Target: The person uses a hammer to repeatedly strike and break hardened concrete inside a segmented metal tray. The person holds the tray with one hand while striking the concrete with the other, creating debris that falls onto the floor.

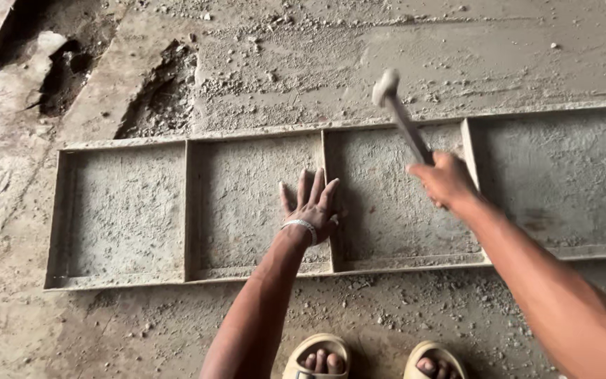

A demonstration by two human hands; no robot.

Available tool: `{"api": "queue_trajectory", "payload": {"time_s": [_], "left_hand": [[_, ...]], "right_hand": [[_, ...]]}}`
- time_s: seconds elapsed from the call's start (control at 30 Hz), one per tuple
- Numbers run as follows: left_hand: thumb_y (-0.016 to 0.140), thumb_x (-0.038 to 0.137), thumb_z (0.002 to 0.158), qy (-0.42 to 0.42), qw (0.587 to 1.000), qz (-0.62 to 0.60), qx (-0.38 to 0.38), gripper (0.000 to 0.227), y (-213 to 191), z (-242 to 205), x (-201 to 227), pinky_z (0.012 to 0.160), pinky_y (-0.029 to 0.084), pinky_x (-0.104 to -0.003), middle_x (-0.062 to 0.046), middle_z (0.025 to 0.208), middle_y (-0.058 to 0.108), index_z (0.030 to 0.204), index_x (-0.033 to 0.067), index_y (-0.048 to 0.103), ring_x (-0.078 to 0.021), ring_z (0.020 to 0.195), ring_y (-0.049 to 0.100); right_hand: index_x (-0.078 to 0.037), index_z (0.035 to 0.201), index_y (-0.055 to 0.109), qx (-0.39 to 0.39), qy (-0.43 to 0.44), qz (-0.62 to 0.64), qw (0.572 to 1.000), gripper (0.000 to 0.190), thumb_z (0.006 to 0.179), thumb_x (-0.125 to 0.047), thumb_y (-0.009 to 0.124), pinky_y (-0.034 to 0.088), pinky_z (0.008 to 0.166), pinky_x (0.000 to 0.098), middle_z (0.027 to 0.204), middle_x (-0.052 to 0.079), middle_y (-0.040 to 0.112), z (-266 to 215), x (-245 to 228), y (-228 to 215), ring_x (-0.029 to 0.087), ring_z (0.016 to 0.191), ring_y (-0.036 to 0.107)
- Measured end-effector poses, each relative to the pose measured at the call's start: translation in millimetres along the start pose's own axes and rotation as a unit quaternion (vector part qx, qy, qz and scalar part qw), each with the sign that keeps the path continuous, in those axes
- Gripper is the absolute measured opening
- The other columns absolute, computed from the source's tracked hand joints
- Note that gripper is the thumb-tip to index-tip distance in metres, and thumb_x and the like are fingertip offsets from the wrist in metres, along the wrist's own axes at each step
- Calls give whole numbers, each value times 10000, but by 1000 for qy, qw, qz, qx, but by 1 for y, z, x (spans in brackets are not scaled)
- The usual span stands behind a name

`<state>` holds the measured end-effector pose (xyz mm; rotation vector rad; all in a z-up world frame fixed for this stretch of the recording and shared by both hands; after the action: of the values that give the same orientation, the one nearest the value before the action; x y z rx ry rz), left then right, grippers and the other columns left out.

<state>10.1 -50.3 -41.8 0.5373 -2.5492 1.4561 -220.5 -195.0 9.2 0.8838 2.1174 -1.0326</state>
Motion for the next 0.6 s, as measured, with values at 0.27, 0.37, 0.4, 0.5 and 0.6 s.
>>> {"api": "queue_trajectory", "payload": {"time_s": [0.27,0.37,0.4,0.5,0.6], "left_hand": [[528,521,977,-14,1000,8,-22,838,-7,2,5,1162,-215,-676,-26,1712,-196,1631,347,33,-293,1553,-237],[523,517,977,-28,998,-2,-59,845,-6,-2,4,1166,-226,-662,-13,1705,-217,1631,354,12,-273,1555,-246],[523,504,979,-29,998,-2,-59,840,-6,-3,5,1162,-228,-664,-9,1705,-221,1631,359,14,-274,1555,-250],[521,479,982,-25,998,-2,-59,838,-8,-3,7,1152,-234,-671,-9,1704,-230,1633,364,6,-274,1551,-255],[521,477,984,-20,998,-2,-57,843,-8,-2,5,1147,-236,-675,-18,1705,-226,1633,357,-3,-274,1548,-249]], "right_hand": [[-80,831,489,40,-136,125,982,331,930,-318,696,388,290,278,563,-7,473,27,-19,-7,83,365,413],[-71,909,508,13,-22,72,997,315,927,-332,683,403,290,288,573,5,480,27,15,8,107,359,417],[-58,929,523,-21,39,33,998,295,933,-318,661,402,296,292,576,15,490,20,30,13,118,366,431],[-63,981,560,-36,95,-8,995,251,935,-294,647,388,311,276,589,14,480,7,41,13,120,385,444],[-54,956,555,-24,66,20,997,260,925,-284,673,381,310,273,588,-8,473,-2,24,14,107,383,436]]}}
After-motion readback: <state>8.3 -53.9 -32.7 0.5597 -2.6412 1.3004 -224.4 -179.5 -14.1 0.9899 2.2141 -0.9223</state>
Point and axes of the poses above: each hand's wrist, its own z-axis towards the middle knuckle, its own y-axis out of the palm, x = y × z, the point moved 6 cm from there along z, towards the middle knuckle
